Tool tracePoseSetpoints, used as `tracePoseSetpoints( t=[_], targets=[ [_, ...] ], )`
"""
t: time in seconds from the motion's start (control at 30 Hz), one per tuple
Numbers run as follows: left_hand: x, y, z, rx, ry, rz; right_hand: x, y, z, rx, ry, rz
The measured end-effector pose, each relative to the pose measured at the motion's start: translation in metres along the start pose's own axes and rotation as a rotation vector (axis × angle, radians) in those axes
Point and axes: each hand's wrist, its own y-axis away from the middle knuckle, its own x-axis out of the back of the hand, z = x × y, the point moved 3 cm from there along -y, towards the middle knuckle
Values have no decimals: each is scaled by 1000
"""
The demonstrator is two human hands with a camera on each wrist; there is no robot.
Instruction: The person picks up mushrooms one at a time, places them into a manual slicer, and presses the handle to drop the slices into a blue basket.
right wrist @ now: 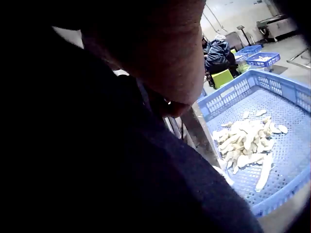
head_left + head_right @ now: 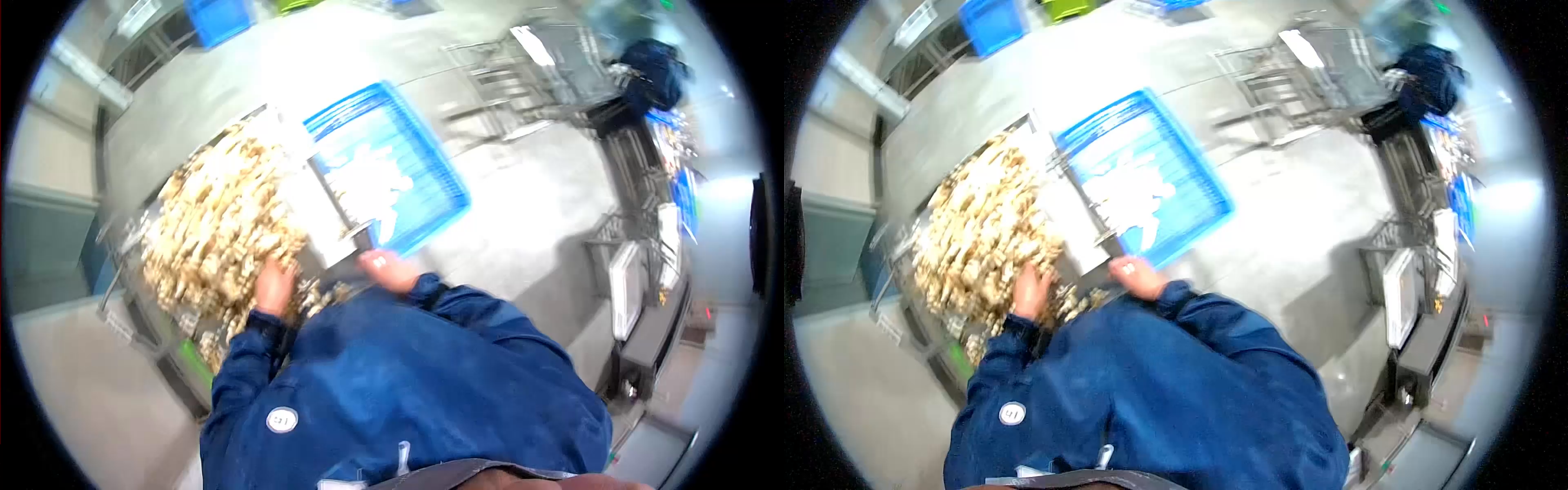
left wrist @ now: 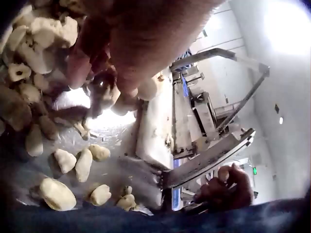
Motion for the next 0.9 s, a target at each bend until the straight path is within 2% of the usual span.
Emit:
tracePoseSetpoints(
  t=[0.03,0.1,0.17,0.2,0.23,0.3,0.33,0.4,0.43,0.47,0.5,0.53,0.57,0.63,0.7,0.83,0.9],
  targets=[
    [-9,-3,-6,-132,-46,61,6,3,-5,-473,-586,-3],
    [-12,0,-5,-154,-51,107,0,4,-3,-458,-588,84],
    [-10,5,-7,-137,-5,135,11,4,-14,-513,-623,84],
    [-10,6,-6,-186,35,157,14,2,-17,-540,-656,70],
    [-18,-2,-18,-160,83,93,14,1,-18,-546,-644,94],
    [-25,-2,-34,-252,173,94,6,4,-14,-567,-626,135],
    [-19,2,-32,-246,262,41,0,3,-5,-475,-539,194],
    [-8,10,-25,-232,443,-68,-12,7,8,-491,-477,218],
    [-7,11,-22,-208,577,-99,-4,2,-3,-497,-446,231],
    [-5,10,-18,-186,710,-131,5,5,-14,-568,-586,234],
    [-3,10,-18,-163,839,-166,1,5,-12,-583,-593,240],
    [-6,-1,-18,-204,874,-192,-2,5,-8,-597,-598,246],
    [-8,-7,-18,-124,945,-291,-5,6,-6,-612,-603,251],
    [2,-12,0,-143,1020,-338,-1,6,-11,-578,-602,275],
    [4,-24,15,-138,1081,-308,-2,5,-7,-538,-572,288],
    [3,-51,48,-103,1118,-205,3,6,-12,-572,-556,271],
    [-22,-79,45,-95,1170,-227,14,4,-20,-567,-516,201]
  ],
)
